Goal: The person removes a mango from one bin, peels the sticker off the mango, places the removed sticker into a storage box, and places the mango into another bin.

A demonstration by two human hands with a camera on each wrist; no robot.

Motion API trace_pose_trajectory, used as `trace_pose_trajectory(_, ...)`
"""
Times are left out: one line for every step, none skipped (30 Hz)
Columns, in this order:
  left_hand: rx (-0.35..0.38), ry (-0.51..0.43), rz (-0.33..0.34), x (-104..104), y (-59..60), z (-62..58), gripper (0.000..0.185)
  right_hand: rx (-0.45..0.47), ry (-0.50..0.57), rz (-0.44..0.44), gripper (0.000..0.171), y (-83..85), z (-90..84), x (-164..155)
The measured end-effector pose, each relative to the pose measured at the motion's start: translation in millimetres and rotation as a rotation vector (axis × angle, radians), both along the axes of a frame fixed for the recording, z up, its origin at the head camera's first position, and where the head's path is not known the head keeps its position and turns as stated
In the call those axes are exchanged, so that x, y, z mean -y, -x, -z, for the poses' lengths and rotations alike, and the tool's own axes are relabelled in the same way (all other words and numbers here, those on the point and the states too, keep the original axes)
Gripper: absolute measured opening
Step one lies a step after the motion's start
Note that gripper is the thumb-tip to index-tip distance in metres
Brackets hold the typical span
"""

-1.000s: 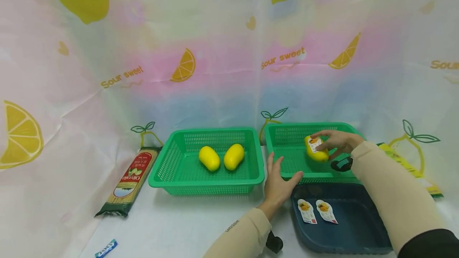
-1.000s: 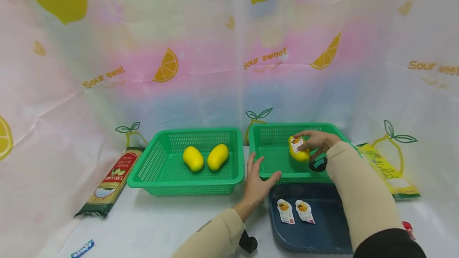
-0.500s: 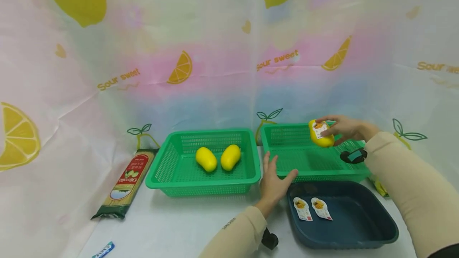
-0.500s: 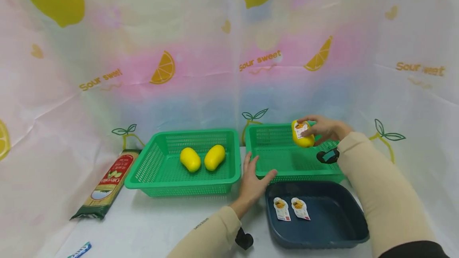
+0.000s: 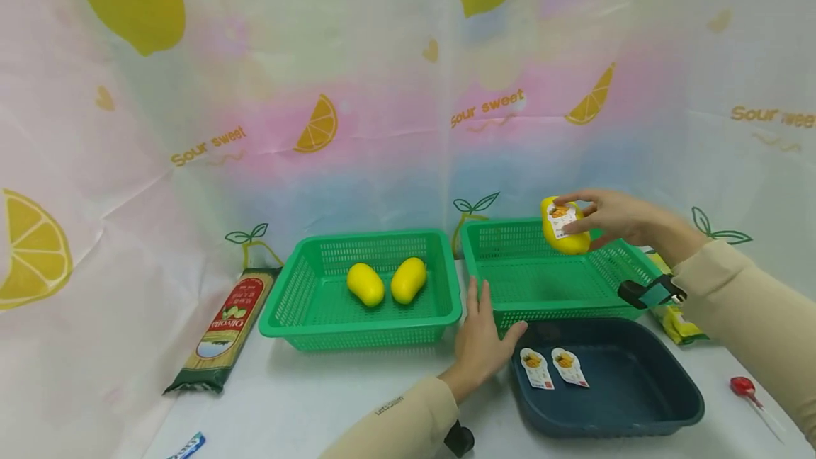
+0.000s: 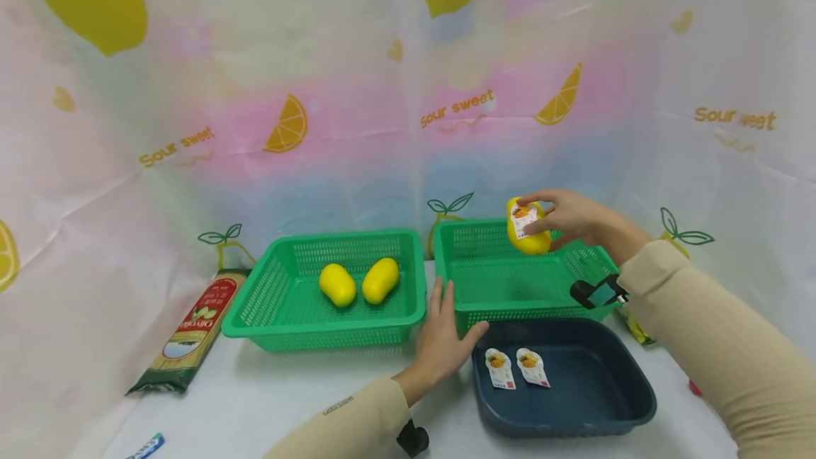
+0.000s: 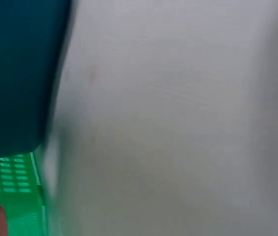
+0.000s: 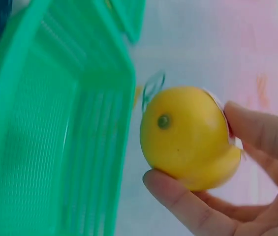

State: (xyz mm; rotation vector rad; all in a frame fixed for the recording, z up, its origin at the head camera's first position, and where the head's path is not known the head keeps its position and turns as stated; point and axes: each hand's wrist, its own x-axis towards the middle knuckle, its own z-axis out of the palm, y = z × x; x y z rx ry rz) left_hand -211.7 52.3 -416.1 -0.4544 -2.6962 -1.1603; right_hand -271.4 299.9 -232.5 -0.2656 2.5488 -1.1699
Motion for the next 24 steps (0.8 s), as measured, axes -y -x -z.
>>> trace_pose_trajectory(0.002,0.021,0.019,3.1,-3.3,-2.0,0.085,-0.005,0.01,0.001,0.071,-3.6,-0.7,5.6)
trace_pose_trajectory(0.008,0.035,0.042,6.8,-6.7,-4.5,0.085,-0.007,0.025,0.0,0.07,-7.5,-1.0,11.3)
trace_pose_trajectory(0.027,0.032,0.075,11.1,-10.3,-6.8,0.084,-0.011,0.038,-0.004,0.069,-11.4,-1.0,17.1)
trace_pose_trajectory(0.054,0.018,0.113,16.0,-14.3,-9.6,0.083,-0.017,0.05,-0.008,0.069,-15.6,-0.6,23.1)
trace_pose_trajectory(0.086,-0.001,0.149,21.5,-18.8,-12.1,0.083,-0.021,0.062,-0.011,0.068,-19.9,0.4,29.1)
trace_pose_trajectory(0.117,-0.029,0.185,27.8,-23.4,-14.2,0.082,-0.024,0.072,-0.014,0.068,-24.3,1.7,35.2)
trace_pose_trajectory(0.155,-0.062,0.218,34.8,-28.5,-16.3,0.08,-0.027,0.085,-0.019,0.068,-28.8,3.7,41.1)
trace_pose_trajectory(0.19,-0.094,0.246,42.6,-33.3,-17.4,0.078,-0.028,0.1,-0.022,0.068,-33.5,6.3,47.0)
trace_pose_trajectory(0.226,-0.125,0.267,50.6,-38.4,-18.2,0.076,-0.028,0.113,-0.027,0.068,-38.1,9.4,52.7)
trace_pose_trajectory(0.251,-0.149,0.274,58.4,-43.3,-18.8,0.074,-0.025,0.131,-0.033,0.069,-43.0,12.6,57.8)
trace_pose_trajectory(0.272,-0.169,0.273,66.2,-47.8,-18.8,0.071,-0.019,0.153,-0.04,0.07,-47.7,16.2,62.7)
trace_pose_trajectory(0.295,-0.195,0.27,73.9,-52.0,-18.5,0.068,-0.013,0.177,-0.049,0.071,-52.4,19.9,67.5)
trace_pose_trajectory(0.315,-0.217,0.26,81.2,-55.8,-18.0,0.064,-0.009,0.197,-0.056,0.071,-57.0,23.6,72.4)
trace_pose_trajectory(0.331,-0.237,0.249,87.7,-59.1,-17.6,0.062,-0.001,0.218,-0.061,0.071,-61.3,27.3,77.3)
trace_pose_trajectory(0.347,-0.259,0.235,93.5,-61.9,-17.1,0.059,0.005,0.233,-0.069,0.072,-65.3,30.9,81.9)
trace_pose_trajectory(0.36,-0.282,0.222,98.6,-64.4,-16.6,0.057,0.011,0.247,-0.075,0.072,-69.2,34.1,86.6)
trace_pose_trajectory(0.377,-0.305,0.207,103.3,-67.0,-16.3,0.055,0.016,0.257,-0.082,0.072,-72.9,37.2,91.3)
trace_pose_trajectory(0.394,-0.327,0.195,107.4,-69.3,-16.5,0.054,0.02,0.262,-0.083,0.072,-76.6,40.0,96.1)
trace_pose_trajectory(0.408,-0.346,0.183,111.0,-71.6,-16.6,0.053,0.027,0.267,-0.086,0.072,-80.3,42.7,100.8)
trace_pose_trajectory(0.423,-0.364,0.175,114.6,-74.0,-17.1,0.053,0.036,0.273,-0.083,0.071,-83.9,45.7,105.5)
trace_pose_trajectory(0.437,-0.383,0.166,118.2,-76.3,-17.7,0.053,0.043,0.284,-0.09,0.071,-88.0,48.8,110.1)
trace_pose_trajectory(0.449,-0.4,0.159,121.9,-78.6,-18.9,0.053,0.053,0.294,-0.095,0.07,-91.8,52.0,114.5)
trace_pose_trajectory(0.459,-0.413,0.151,125.7,-80.6,-20.3,0.053,0.065,0.306,-0.1,0.069,-95.5,55.5,118.9)
trace_pose_trajectory(0.464,-0.426,0.146,129.2,-82.1,-21.7,0.053,0.078,0.317,-0.105,0.069,-99.2,59.1,123.3)
